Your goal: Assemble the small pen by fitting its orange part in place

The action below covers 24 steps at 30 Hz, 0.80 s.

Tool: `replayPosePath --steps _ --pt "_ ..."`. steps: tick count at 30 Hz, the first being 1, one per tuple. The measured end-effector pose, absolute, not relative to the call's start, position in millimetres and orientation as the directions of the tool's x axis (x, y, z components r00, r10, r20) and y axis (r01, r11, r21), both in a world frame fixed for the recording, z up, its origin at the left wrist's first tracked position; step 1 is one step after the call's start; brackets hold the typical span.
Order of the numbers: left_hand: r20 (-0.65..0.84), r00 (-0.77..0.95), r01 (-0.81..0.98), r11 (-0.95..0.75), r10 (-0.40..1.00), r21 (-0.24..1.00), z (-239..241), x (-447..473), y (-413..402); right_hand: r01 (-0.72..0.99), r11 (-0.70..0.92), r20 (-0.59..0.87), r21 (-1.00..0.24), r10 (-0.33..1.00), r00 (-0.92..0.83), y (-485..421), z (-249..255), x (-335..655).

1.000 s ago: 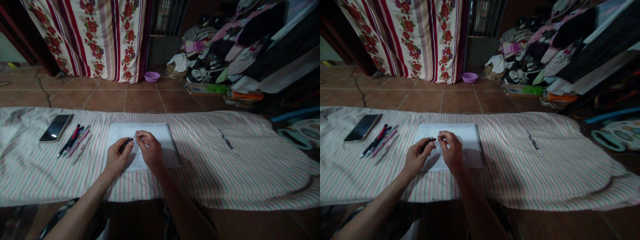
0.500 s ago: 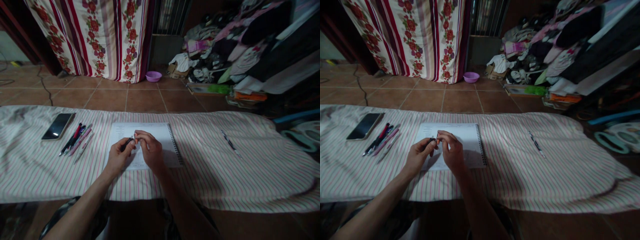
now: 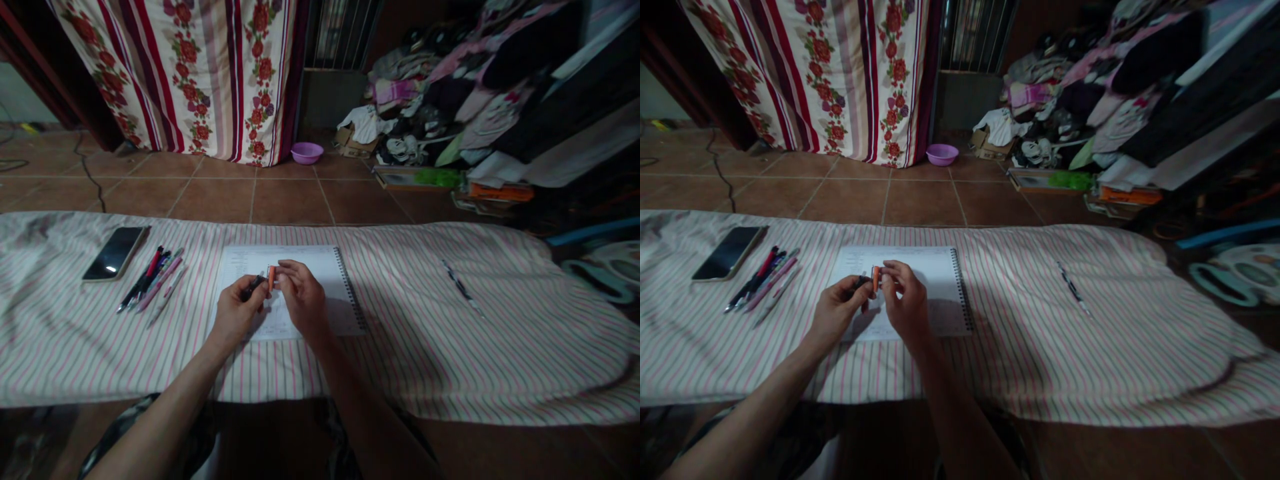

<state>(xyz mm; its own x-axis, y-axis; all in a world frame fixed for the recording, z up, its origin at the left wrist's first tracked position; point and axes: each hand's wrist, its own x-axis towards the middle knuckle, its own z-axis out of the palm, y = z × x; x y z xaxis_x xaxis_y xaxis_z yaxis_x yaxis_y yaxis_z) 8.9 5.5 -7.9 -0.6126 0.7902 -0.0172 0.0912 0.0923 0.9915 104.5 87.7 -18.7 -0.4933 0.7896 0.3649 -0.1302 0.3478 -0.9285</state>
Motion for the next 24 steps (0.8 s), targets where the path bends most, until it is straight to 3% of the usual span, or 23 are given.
replayPosePath --steps 6,24 --pt "-0.011 -0.633 0.107 0.101 0.774 0.989 -3.8 11.0 6.1 -0.057 0.282 0.263 -0.958 0.780 -0.568 85.8 -16.4 104.4" --pt "0.020 -0.652 0.172 0.122 0.758 0.978 -4.4 11.2 6.1 -0.033 0.377 0.336 -0.926 0.780 -0.529 83.1 -17.5 103.5"
